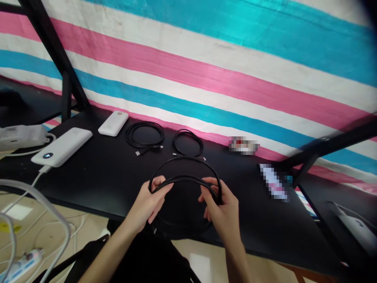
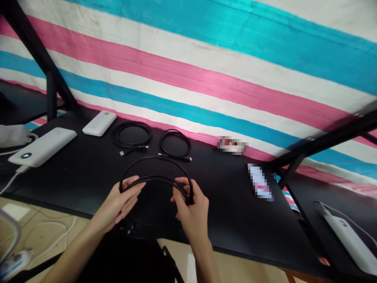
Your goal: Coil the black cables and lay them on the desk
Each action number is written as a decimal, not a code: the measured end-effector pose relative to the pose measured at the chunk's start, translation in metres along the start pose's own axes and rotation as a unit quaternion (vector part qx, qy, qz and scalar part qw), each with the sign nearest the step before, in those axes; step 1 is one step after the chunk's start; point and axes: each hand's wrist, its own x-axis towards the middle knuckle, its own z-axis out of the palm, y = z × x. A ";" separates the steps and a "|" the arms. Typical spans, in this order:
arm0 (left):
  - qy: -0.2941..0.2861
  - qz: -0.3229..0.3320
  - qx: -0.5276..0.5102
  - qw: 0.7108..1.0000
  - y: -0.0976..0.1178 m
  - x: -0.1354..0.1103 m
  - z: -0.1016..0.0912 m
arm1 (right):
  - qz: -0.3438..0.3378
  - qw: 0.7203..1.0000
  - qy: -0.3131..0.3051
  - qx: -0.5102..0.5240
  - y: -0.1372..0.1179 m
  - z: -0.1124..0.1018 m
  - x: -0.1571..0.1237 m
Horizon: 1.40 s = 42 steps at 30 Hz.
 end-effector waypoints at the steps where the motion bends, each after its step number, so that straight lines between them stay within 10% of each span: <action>1: 0.033 0.031 0.018 0.999 -0.002 0.001 0.000 | 0.013 1.000 -0.012 -0.007 0.003 0.000 -0.001; 6: 0.174 0.240 0.195 0.935 -0.009 0.000 -0.003 | 0.023 0.998 -0.053 -0.030 0.009 -0.001 -0.002; 10: 0.088 0.333 0.357 0.868 -0.012 0.002 -0.006 | -0.004 0.996 -0.069 -0.049 0.007 0.001 -0.003; 21: 0.028 0.184 0.253 0.949 0.006 0.009 0.012 | -0.065 0.994 -0.084 0.018 0.003 -0.015 0.001; 29: 0.078 0.232 0.314 0.917 -0.001 -0.017 -0.017 | -0.091 0.952 -0.017 0.291 0.000 -0.042 0.002; 37: 0.224 0.154 0.021 0.962 -0.044 -0.004 -0.022 | -0.132 0.925 0.059 0.353 -0.013 -0.037 0.008; 42: 0.137 -0.019 -0.208 0.968 -0.067 0.007 -0.008 | -0.141 0.914 0.087 0.370 -0.018 -0.028 0.005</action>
